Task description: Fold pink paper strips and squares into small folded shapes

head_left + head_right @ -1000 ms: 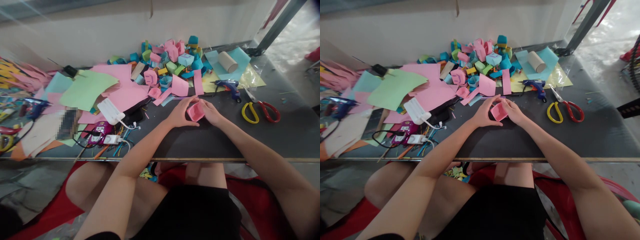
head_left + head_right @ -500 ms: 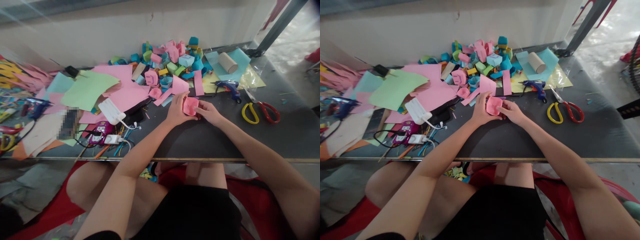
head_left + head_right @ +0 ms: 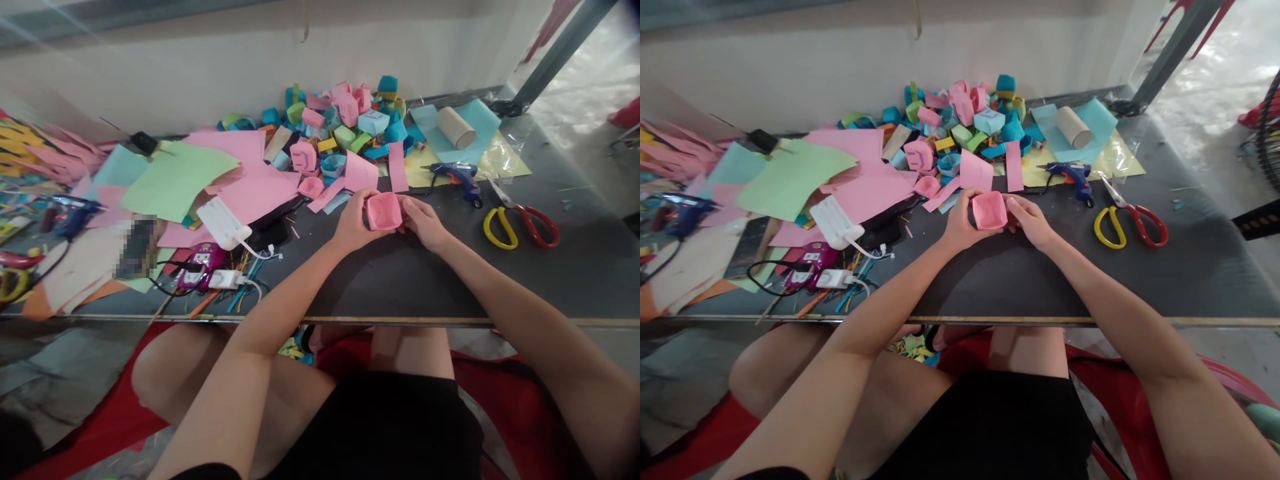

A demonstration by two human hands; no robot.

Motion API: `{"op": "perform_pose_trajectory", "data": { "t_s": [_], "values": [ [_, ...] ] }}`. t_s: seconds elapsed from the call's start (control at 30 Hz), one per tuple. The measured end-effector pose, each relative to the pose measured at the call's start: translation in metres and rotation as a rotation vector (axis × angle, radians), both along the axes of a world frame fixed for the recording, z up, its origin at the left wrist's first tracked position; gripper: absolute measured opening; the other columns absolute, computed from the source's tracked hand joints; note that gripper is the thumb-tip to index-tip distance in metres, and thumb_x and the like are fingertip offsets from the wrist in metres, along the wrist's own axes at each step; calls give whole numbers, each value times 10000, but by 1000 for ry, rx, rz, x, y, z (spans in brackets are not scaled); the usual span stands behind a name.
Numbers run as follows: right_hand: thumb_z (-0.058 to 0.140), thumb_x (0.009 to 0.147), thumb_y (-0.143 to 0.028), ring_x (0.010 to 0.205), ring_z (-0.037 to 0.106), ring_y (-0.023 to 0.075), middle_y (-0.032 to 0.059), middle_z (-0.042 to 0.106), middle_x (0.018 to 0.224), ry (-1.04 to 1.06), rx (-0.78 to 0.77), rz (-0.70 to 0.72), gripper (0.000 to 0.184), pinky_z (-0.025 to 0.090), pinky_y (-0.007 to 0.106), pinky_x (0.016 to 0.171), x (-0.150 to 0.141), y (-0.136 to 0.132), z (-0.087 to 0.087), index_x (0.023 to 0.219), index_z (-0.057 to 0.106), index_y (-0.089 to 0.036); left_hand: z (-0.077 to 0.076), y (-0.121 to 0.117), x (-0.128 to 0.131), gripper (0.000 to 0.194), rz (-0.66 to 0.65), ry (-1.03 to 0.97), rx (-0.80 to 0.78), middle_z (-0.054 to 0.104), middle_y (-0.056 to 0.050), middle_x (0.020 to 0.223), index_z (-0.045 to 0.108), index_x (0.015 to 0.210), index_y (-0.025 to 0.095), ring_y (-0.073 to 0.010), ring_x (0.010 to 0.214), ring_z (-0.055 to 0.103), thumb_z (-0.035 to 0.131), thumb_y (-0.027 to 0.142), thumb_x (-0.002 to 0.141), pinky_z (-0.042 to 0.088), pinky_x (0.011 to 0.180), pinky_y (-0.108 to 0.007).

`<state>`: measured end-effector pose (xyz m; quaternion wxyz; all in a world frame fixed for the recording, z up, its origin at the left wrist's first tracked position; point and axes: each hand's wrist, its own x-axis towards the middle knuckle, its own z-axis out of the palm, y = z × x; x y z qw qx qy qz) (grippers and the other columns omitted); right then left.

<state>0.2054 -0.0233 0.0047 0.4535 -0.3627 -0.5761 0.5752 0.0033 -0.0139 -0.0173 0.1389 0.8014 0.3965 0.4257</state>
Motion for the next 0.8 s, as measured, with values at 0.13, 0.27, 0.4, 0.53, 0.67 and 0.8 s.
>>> {"op": "perform_pose_trajectory", "data": {
  "t_s": [0.13,0.27,0.4,0.53,0.67,0.8],
  "values": [
    [565,858,-816,757,663,216,74,717,873,25,-117,118,641,602,382,664,-4,-4,-5,1075,705,-230,-1,-2,7,817,-34,14,40,603,-157,1406,408,1436,244,-327,1301,605,773,642,824,500,1071,-493],
    [493,946,-730,930,722,265,87,754,951,89,-239,87,549,633,418,781,-6,-7,-4,1091,705,-245,0,-11,19,772,-88,-7,82,599,-167,1415,396,1452,257,-321,1305,596,704,664,872,493,1089,-531],
    [500,983,-627,906,742,247,81,768,974,240,-364,64,462,641,365,714,-2,-6,6,1131,700,-237,4,-6,16,919,-107,-27,120,565,-191,1452,360,1500,235,-340,1349,562,681,766,822,464,1121,-539],
    [422,1015,-591,877,747,242,126,780,993,383,-500,62,509,647,339,658,4,-3,16,1134,694,-178,11,19,-23,721,145,58,89,559,-180,1466,492,1423,235,-370,1430,480,597,726,905,394,1173,-566],
    [408,981,-670,978,749,312,164,783,1028,474,-555,61,610,669,427,701,8,0,19,1182,676,-161,15,38,-73,314,605,188,-32,596,-200,1408,672,1100,191,-414,1418,462,621,471,968,409,1138,-602],
    [420,944,-729,1054,737,352,181,778,1078,509,-578,88,677,668,503,757,9,-2,18,1226,655,-160,14,47,-94,96,698,264,-136,679,-176,1230,665,878,181,-398,1288,555,672,266,922,440,1111,-602]
  ]
}}
